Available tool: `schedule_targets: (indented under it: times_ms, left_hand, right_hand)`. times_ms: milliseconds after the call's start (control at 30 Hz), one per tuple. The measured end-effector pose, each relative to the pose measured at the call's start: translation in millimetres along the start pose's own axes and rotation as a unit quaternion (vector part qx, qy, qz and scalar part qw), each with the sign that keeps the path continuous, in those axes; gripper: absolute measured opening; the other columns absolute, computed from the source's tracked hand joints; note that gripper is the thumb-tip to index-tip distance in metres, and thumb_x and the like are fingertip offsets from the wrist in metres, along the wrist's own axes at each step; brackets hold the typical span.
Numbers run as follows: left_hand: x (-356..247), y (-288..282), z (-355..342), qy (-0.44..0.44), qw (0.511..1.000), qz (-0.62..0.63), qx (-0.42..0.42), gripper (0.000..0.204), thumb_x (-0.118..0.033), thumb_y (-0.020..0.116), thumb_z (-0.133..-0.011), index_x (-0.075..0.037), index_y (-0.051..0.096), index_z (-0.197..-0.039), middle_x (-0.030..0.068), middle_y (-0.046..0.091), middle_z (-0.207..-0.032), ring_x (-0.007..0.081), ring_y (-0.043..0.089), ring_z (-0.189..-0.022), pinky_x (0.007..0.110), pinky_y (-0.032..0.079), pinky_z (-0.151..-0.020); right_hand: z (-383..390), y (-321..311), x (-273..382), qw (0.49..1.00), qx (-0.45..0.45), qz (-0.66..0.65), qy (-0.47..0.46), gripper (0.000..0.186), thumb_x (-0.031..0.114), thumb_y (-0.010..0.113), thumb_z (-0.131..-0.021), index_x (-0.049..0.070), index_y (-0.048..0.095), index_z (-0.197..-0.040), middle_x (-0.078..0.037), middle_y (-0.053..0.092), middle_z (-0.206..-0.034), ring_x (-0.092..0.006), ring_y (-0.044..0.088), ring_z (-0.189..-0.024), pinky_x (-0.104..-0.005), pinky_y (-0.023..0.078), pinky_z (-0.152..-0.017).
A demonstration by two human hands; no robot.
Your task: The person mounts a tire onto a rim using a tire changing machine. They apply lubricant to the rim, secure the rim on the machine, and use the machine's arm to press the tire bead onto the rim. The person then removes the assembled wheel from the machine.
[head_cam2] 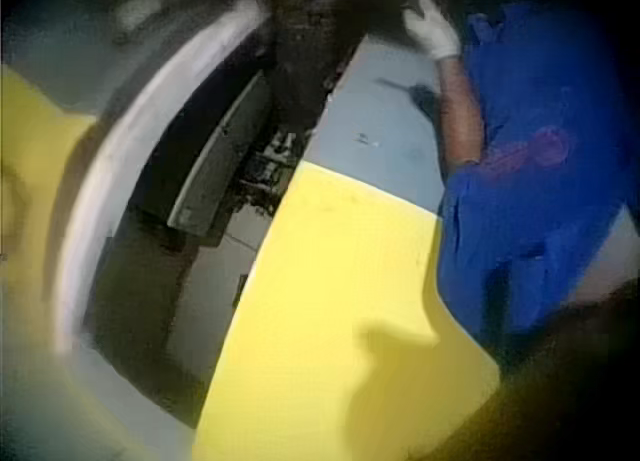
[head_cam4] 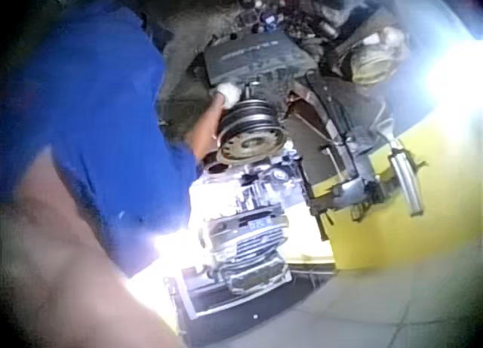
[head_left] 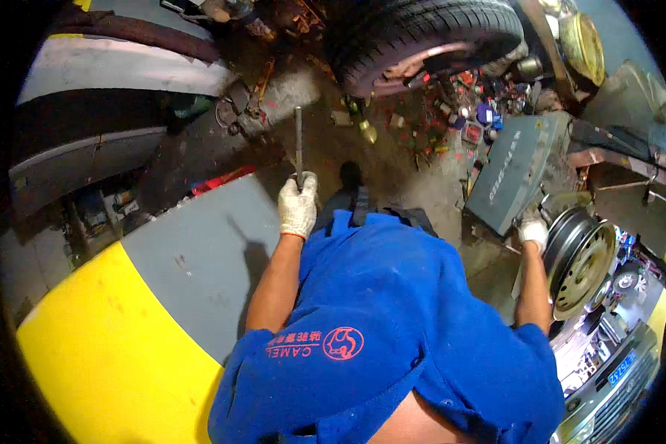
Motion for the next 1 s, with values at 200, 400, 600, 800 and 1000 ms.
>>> schedule_targets:
  times_ms: [200,400,600,800,1000]
  left_hand:
    - [-28.3,-47.5,-92.9,-0.100,0.987,0.121,0.021,0.014,-0.009,0.057,-0.097,-0.004,0.057,-0.110,0.0043,0.059,-0.077,0.0120,0.054,-0.058,0.028,0.046,-0.050]
    - [-99.9,-23.0,-142.0,-0.107,0.966,0.222,0.074,0.033,-0.005,0.055,-0.098,-0.006,0.053,-0.131,0.0052,0.060,-0.080,0.0121,0.056,-0.062,0.028,0.050,-0.054]
    - [-140.4,4.0,-181.2,-0.126,0.971,0.145,0.145,0.037,-0.010,0.059,-0.097,-0.002,0.057,-0.133,0.0044,0.063,-0.081,0.0102,0.056,-0.059,0.026,0.047,-0.052]
    - [-207.4,28.8,-305.6,-0.040,0.986,0.041,0.156,0.017,-0.018,0.065,-0.097,-0.004,0.067,-0.107,0.0018,0.060,-0.064,0.0088,0.046,-0.044,0.025,0.036,-0.041]
    - [-354.3,101.9,-456.0,0.311,0.900,-0.239,0.192,0.024,-0.017,0.069,-0.092,-0.002,0.066,-0.111,0.0075,0.068,-0.081,0.0180,0.063,-0.069,0.033,0.052,-0.067]
  right_hand:
    - [92.0,-198.0,271.1,0.896,-0.015,-0.444,-0.005,0.063,0.058,0.051,-0.097,0.000,0.067,-0.117,-0.027,0.067,-0.119,-0.0426,0.062,-0.115,-0.0463,0.048,-0.099]
    - [95.4,-456.1,324.3,0.720,-0.454,-0.496,-0.171,0.019,0.024,0.069,-0.091,0.007,0.066,-0.098,-0.016,0.067,-0.094,-0.0372,0.062,-0.090,-0.0454,0.048,-0.082]
    - [35.6,-616.3,361.0,0.688,-0.598,-0.402,-0.085,0.014,0.022,0.072,-0.085,0.011,0.065,-0.091,-0.010,0.063,-0.088,-0.0330,0.059,-0.087,-0.0443,0.045,-0.075]
    - [30.6,-633.9,371.8,0.730,-0.595,-0.334,-0.053,0.020,0.022,0.077,-0.076,0.015,0.058,-0.077,-0.006,0.057,-0.077,-0.0278,0.056,-0.073,-0.0426,0.041,-0.064]
    - [28.8,-640.4,374.8,0.747,-0.548,-0.375,-0.043,0.022,0.015,0.079,-0.068,0.013,0.059,-0.077,-0.006,0.054,-0.074,-0.0281,0.054,-0.069,-0.0422,0.039,-0.065]
Point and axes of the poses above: each hand's wrist, its own z-axis away from the middle knuckle, its own y-axis out of the palm, x = y × z, the point moved 6 cm from there along -z, towards the middle knuckle
